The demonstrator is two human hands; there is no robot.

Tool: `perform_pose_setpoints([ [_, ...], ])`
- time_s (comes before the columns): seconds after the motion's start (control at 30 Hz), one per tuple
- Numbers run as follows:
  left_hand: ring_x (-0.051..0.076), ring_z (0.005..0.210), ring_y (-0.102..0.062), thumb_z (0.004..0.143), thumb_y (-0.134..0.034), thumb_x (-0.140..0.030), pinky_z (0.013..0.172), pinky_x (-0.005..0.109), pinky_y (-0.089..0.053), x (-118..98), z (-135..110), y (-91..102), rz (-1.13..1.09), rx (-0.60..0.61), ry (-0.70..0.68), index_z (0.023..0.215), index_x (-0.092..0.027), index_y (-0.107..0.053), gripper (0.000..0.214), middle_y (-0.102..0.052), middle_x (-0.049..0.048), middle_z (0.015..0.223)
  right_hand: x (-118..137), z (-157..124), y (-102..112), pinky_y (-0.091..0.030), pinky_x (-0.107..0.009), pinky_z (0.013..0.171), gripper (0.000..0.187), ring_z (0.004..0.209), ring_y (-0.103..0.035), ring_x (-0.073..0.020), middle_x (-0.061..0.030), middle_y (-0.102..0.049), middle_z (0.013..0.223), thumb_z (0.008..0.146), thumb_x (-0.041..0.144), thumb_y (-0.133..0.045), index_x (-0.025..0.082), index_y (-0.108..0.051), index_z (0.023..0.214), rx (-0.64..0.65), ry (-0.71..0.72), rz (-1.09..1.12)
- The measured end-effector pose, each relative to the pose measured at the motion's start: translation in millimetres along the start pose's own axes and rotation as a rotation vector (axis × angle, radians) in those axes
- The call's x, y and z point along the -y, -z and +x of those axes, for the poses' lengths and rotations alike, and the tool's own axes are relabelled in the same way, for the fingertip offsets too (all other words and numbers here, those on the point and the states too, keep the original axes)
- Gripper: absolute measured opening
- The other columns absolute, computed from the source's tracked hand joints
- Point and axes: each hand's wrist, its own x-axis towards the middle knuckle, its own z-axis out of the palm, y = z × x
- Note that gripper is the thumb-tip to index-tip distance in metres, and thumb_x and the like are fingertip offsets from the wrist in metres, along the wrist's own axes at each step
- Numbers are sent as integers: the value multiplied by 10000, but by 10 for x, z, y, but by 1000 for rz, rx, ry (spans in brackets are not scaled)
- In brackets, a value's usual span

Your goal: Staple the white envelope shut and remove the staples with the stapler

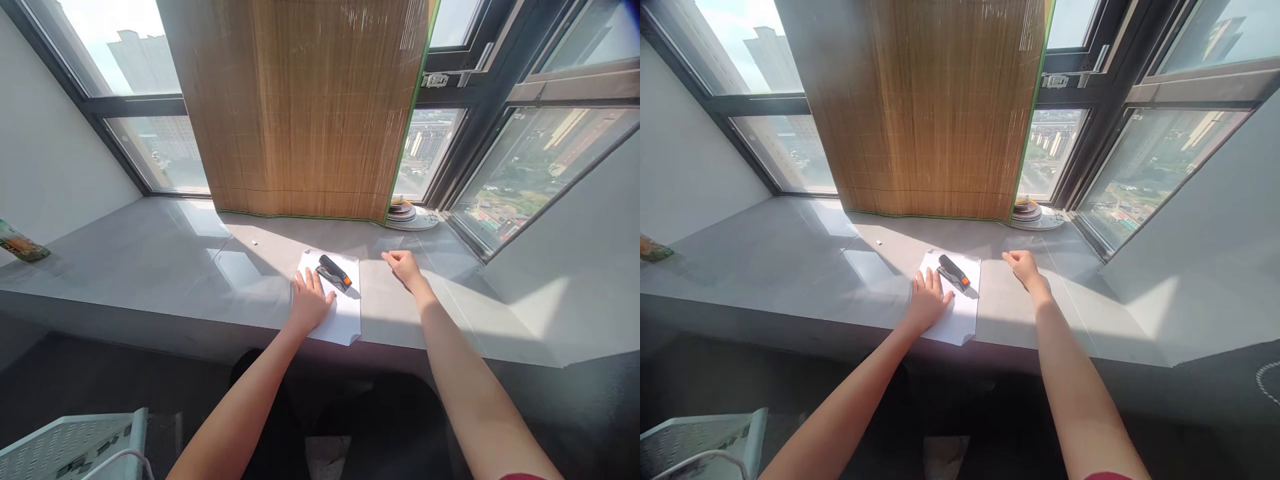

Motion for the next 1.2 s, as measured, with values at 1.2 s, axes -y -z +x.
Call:
perform_pose_setpoints([
  [1.2, 423, 1546, -518, 1094, -464, -634, 1234, 572, -461, 542, 566, 144, -208, -184, 112, 1557, -133, -625, 701, -566, 266, 1635, 446, -169, -354, -487, -349, 753, 184, 805, -619, -209, -30, -776, 936, 916, 397, -721, 251, -808, 988, 368, 368, -77],
])
